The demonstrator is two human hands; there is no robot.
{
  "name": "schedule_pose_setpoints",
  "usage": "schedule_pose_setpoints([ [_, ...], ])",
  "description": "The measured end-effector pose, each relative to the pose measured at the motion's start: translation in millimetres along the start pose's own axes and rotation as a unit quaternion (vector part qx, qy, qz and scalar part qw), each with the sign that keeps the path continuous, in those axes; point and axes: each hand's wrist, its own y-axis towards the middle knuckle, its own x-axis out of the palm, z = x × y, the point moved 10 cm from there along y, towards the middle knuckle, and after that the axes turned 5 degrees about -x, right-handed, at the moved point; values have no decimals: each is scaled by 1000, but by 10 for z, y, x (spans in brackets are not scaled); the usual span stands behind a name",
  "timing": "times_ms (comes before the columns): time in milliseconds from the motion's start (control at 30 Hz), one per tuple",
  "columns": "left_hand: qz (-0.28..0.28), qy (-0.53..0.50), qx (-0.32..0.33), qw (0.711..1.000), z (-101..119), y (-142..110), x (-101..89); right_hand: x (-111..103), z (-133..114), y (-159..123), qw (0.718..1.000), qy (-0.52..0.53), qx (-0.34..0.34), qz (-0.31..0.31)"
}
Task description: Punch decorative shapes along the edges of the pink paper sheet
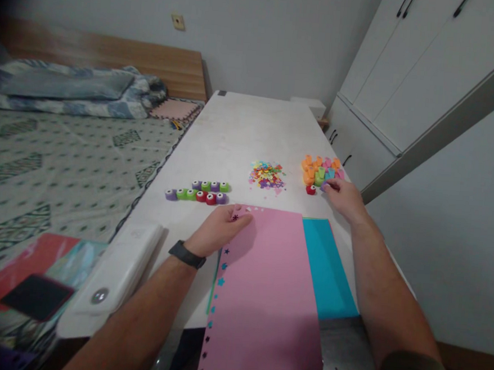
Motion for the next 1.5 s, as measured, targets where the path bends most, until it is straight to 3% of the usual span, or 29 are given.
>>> schedule_pose_setpoints([
  [233, -3, -6, 3, 1000, -50, 11, 12, 238, -9, -60, 998, -59, 7, -26],
  [967, 2, 5, 5, 1000, -16, -6, -8, 225, -14, -121, 999, -7, 23, 46],
  [1200, -1, 3, 1, 1000, 9, -21, -15, -10, -7, -207, 987, 17, 26, 160],
  [1333, 5, -1, 1, 1000, -3, -26, -19, -106, -297, -184, 983, 32, -1, 183],
  [1400, 8, -6, 3, 1000, 2, -28, -27, -64, -636, -139, 986, 51, -41, 154],
  [1500, 12, -15, -3, 1000, 12, -33, -45, 136, -1347, -90, 986, 83, -129, 67],
])
